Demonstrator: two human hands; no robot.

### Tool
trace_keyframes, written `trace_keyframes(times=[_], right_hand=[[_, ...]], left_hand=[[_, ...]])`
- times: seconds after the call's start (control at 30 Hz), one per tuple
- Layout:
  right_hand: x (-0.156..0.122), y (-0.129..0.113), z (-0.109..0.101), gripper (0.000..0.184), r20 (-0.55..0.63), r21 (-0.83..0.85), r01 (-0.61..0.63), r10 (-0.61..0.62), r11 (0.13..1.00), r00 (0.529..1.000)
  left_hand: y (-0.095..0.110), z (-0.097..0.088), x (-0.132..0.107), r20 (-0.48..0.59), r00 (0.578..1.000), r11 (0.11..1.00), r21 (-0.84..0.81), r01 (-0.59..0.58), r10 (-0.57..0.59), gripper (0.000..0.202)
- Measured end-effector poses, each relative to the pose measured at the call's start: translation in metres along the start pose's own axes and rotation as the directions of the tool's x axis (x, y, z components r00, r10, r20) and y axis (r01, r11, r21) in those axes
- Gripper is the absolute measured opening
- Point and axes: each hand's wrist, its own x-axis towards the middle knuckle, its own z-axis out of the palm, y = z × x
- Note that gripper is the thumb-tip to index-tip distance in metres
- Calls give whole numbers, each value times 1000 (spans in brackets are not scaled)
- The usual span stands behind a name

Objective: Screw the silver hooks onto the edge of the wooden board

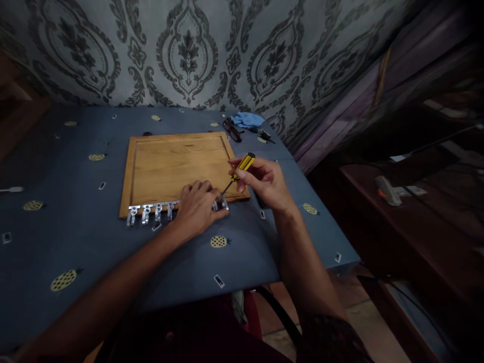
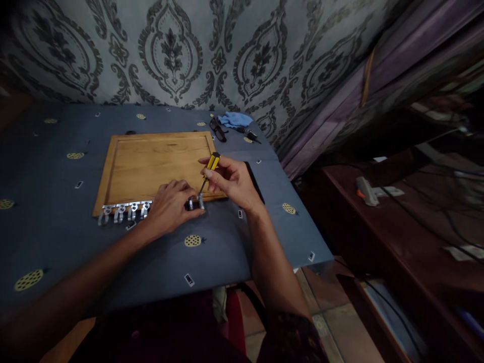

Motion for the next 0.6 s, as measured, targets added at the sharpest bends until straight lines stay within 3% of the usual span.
trace_keyframes(times=[0.27, 0.6], right_hand=[[1, 10, 18, 45, -84, 58, 14, -9, 998, 996], [0, 6, 13, 44, -42, 65, 28, -26, 997, 999]], left_hand=[[0, 0, 0, -6, 1000, 1000, -21, -2, 1, 36], [1, -3, 1, 25, 1000, 1000, -21, 11, -10, 38]])
